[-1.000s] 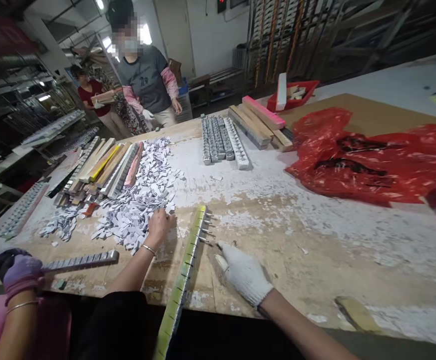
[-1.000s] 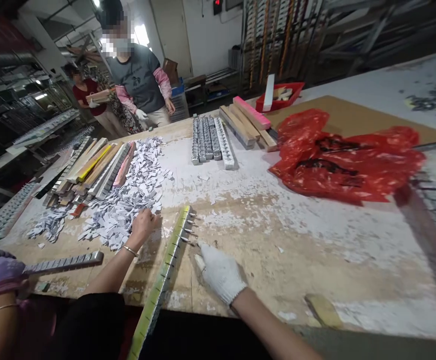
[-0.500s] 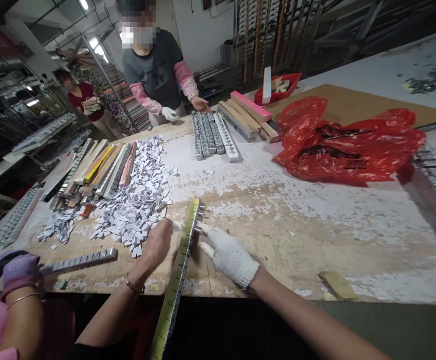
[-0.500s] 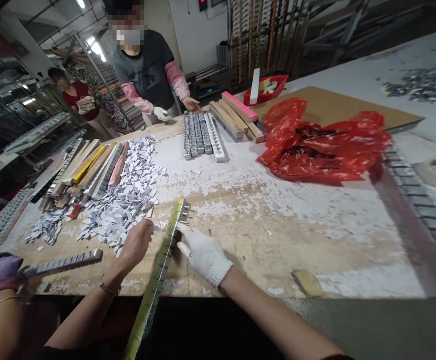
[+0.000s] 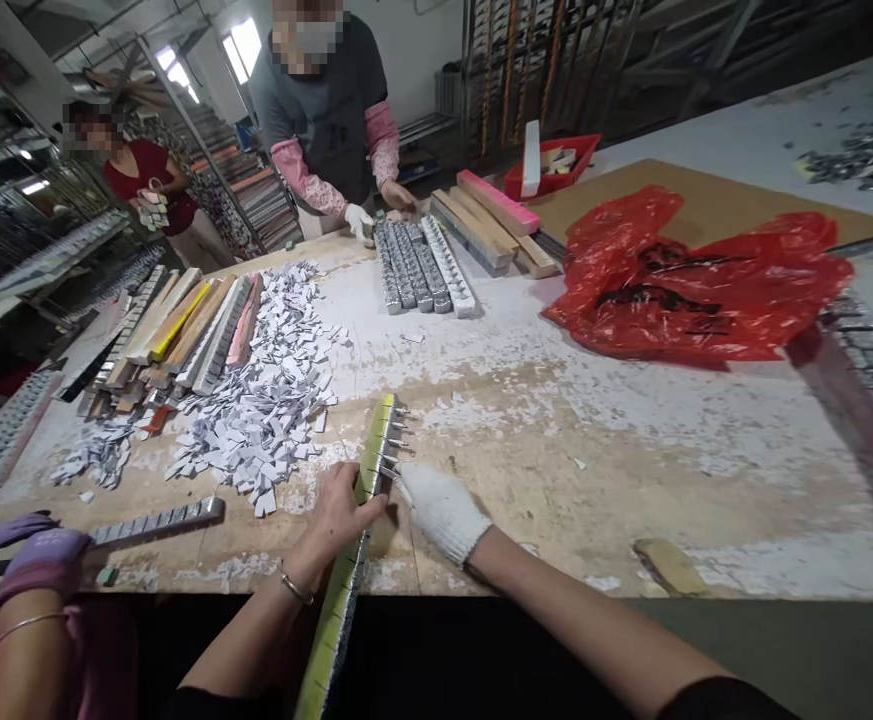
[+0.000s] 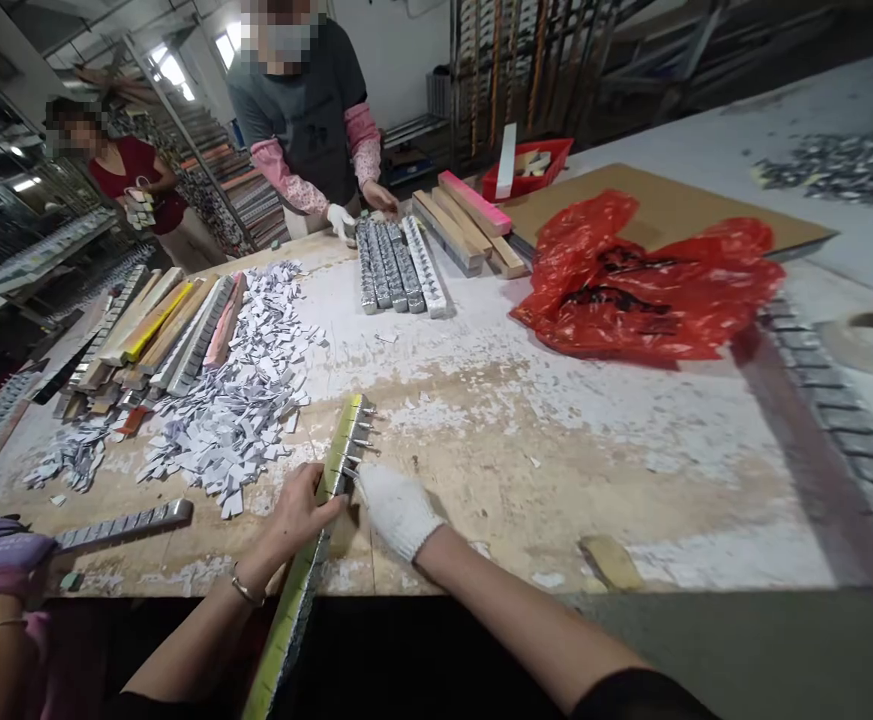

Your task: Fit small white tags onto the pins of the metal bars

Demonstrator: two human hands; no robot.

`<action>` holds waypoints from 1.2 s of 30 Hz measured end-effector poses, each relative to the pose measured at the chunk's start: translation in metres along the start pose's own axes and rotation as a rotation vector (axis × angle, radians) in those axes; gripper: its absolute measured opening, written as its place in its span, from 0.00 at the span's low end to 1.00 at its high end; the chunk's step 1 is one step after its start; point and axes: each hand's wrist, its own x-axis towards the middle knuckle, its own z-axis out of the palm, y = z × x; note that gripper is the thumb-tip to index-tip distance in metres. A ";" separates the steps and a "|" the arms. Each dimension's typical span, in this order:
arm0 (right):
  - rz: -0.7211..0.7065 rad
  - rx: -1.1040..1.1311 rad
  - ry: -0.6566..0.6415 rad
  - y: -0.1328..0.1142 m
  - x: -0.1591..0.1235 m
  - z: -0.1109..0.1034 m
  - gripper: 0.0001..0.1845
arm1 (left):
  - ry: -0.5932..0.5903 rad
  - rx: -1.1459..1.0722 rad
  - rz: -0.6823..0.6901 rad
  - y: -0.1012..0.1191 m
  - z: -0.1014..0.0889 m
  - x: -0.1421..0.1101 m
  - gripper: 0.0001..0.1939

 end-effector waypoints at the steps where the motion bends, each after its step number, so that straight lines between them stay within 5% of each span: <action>1: -0.008 -0.017 0.010 -0.001 0.001 0.003 0.15 | -0.016 -0.001 0.011 -0.003 0.002 0.001 0.15; 10: -0.084 -0.103 0.049 -0.002 -0.003 0.017 0.17 | -0.084 -0.087 0.042 -0.016 0.001 0.006 0.08; 25: -0.083 -0.116 -0.085 -0.014 0.019 0.011 0.15 | 0.087 -0.011 0.090 -0.014 0.025 -0.001 0.08; 32: -0.062 -0.096 -0.080 -0.014 0.013 -0.026 0.13 | -0.067 0.018 -0.011 -0.026 -0.001 0.019 0.14; 36: 0.019 -0.049 0.017 0.002 -0.015 -0.026 0.17 | 0.185 0.348 -0.101 -0.045 -0.020 0.060 0.09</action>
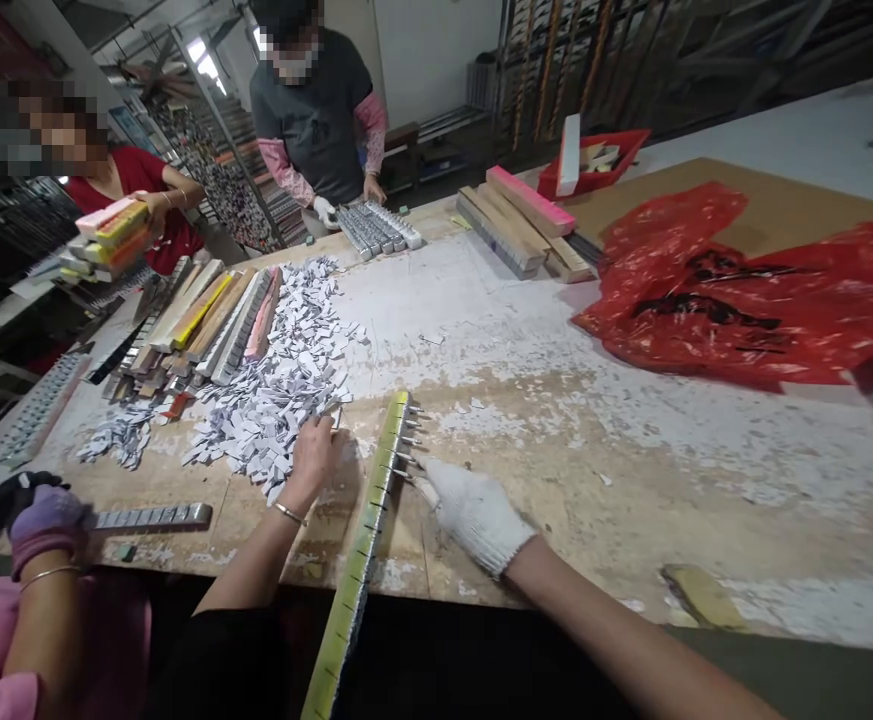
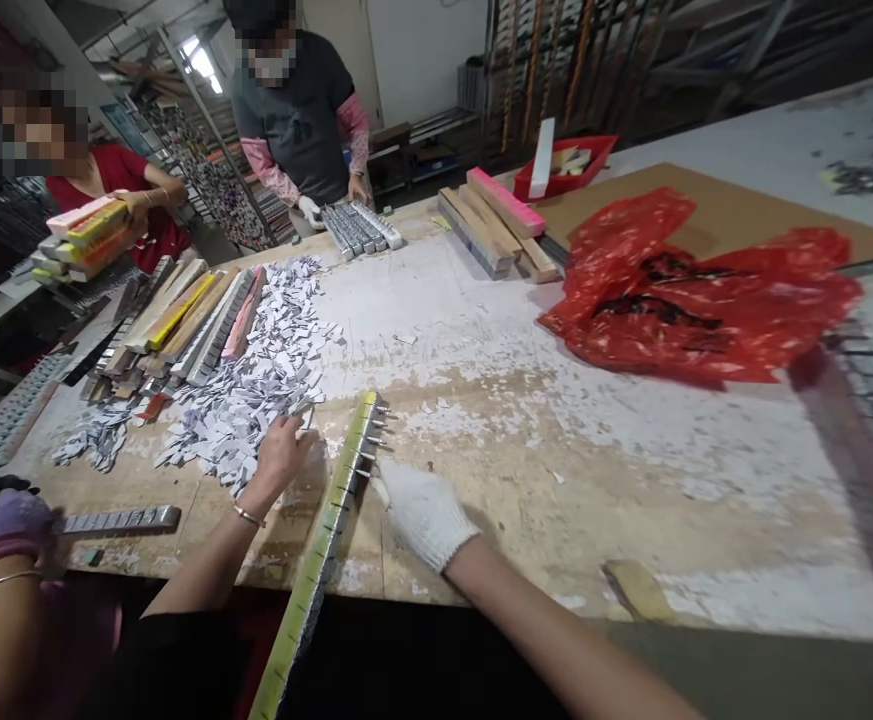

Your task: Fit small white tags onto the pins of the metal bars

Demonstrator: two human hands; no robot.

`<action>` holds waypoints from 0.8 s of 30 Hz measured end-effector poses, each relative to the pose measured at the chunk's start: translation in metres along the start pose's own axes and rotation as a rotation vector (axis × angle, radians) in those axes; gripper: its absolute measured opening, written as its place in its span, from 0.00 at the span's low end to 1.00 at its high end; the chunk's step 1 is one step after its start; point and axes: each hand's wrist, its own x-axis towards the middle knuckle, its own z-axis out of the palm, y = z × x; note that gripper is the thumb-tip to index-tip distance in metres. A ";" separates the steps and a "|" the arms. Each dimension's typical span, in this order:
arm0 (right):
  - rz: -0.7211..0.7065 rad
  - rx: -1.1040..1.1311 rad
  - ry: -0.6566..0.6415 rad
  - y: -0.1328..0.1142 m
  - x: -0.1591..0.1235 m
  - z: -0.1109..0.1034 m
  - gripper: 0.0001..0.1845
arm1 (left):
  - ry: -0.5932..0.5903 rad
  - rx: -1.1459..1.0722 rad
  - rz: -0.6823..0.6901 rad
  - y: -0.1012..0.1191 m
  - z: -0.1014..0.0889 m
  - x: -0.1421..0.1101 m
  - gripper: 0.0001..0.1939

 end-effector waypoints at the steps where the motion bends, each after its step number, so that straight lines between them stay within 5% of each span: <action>1: 0.017 0.021 0.007 0.005 -0.006 0.005 0.17 | 0.039 0.066 -0.005 -0.002 0.001 0.011 0.06; 4: 0.056 0.097 0.017 0.019 -0.015 0.020 0.16 | 0.040 0.113 0.005 -0.002 0.001 0.031 0.08; 7: 0.066 0.200 0.036 0.024 -0.017 0.024 0.15 | 0.032 0.099 0.058 0.009 -0.007 0.025 0.13; 12: -0.097 0.412 0.214 0.007 -0.018 0.015 0.26 | -0.073 -0.006 0.276 0.040 -0.023 -0.040 0.16; 16: -0.170 0.255 0.125 -0.007 -0.017 0.017 0.19 | -0.135 -0.233 0.462 0.049 -0.015 -0.087 0.14; 18: -0.124 0.139 0.034 -0.009 -0.014 0.021 0.16 | -0.052 -0.299 0.380 0.043 -0.009 -0.095 0.12; 20: -0.083 0.057 -0.015 -0.009 -0.010 0.026 0.14 | -0.044 -0.290 0.245 0.034 -0.004 -0.095 0.23; 24: -0.100 -0.043 0.051 -0.008 -0.005 0.040 0.15 | -0.251 -0.288 0.130 0.026 -0.003 -0.088 0.18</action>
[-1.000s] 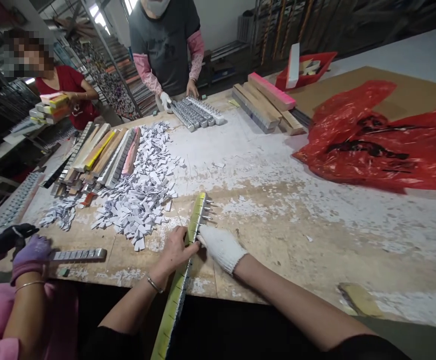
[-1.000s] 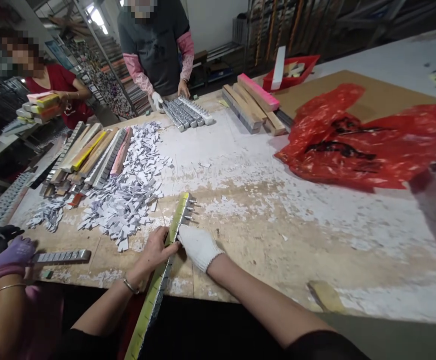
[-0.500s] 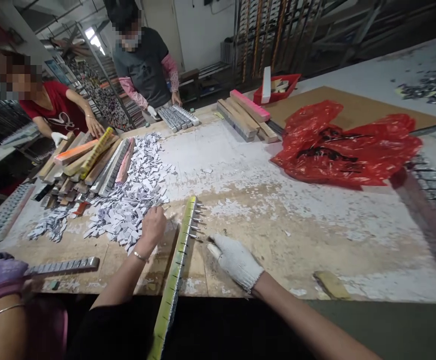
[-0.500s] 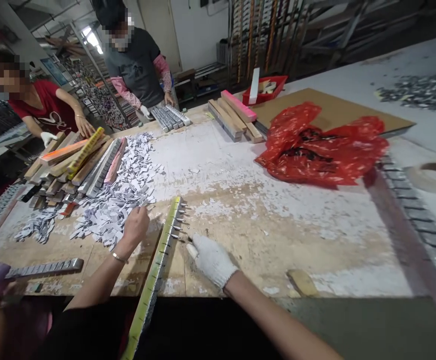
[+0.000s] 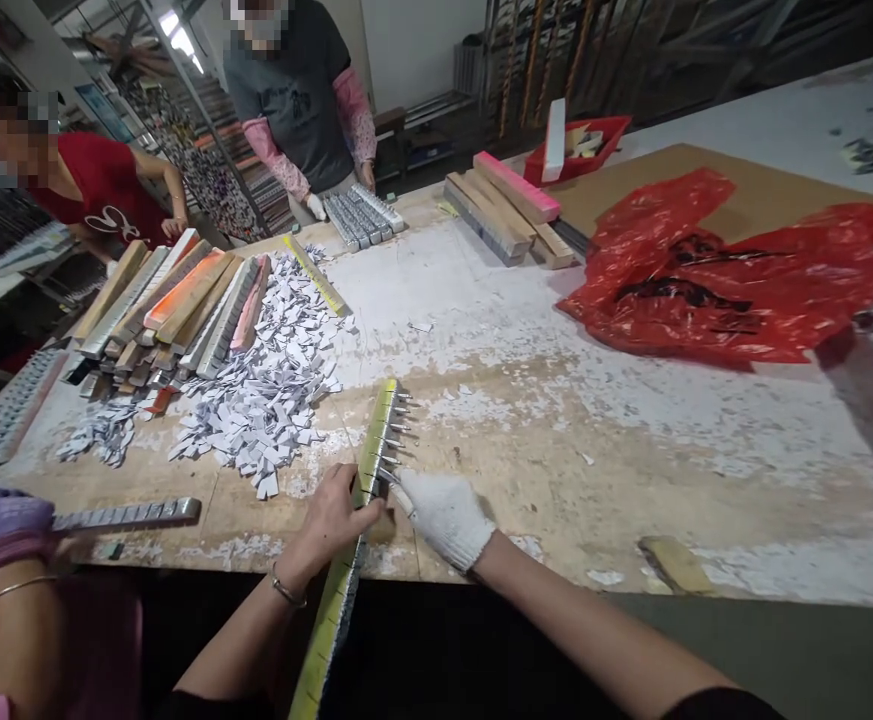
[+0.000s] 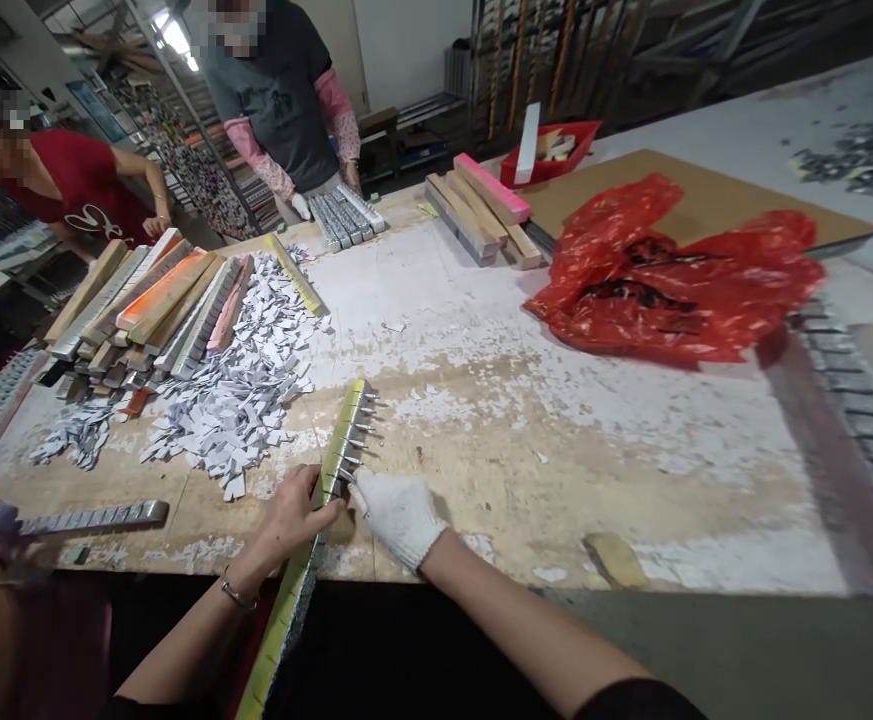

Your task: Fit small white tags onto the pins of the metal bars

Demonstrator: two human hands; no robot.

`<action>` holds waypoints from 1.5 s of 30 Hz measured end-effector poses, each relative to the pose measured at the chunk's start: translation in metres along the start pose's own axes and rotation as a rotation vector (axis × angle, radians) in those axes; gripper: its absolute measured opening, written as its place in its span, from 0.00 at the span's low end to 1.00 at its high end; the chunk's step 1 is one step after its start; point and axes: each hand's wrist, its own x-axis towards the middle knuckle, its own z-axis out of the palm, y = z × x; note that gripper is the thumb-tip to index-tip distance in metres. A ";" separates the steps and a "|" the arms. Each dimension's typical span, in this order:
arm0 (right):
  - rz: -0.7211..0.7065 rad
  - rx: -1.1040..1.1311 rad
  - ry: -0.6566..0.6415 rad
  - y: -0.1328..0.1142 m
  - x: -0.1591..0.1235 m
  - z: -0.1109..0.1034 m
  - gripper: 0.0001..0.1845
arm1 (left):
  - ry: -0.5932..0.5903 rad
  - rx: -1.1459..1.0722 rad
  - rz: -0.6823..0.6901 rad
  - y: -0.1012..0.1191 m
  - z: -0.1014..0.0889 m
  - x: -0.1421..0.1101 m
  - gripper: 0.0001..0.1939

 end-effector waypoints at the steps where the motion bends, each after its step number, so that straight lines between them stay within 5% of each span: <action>1: -0.014 -0.009 0.026 -0.001 0.000 0.003 0.15 | -0.017 -0.020 -0.004 0.000 -0.002 0.001 0.15; 12: -0.069 -0.084 0.165 -0.002 -0.003 0.019 0.14 | -0.050 -0.133 -0.014 0.001 -0.007 0.005 0.10; 21: -0.118 -0.080 0.192 -0.003 -0.001 0.019 0.14 | -0.064 -0.267 -0.008 -0.006 -0.008 0.007 0.13; 31: -0.187 -0.105 0.370 -0.003 0.002 0.029 0.13 | -0.072 -0.364 -0.002 -0.013 -0.008 0.007 0.17; 39: -0.181 -0.166 0.304 -0.004 0.002 0.026 0.19 | -0.074 -0.390 0.003 -0.016 -0.008 0.008 0.16; 45: -0.180 -0.148 0.094 -0.007 0.002 0.012 0.21 | -0.078 -0.400 -0.011 -0.017 -0.006 0.007 0.16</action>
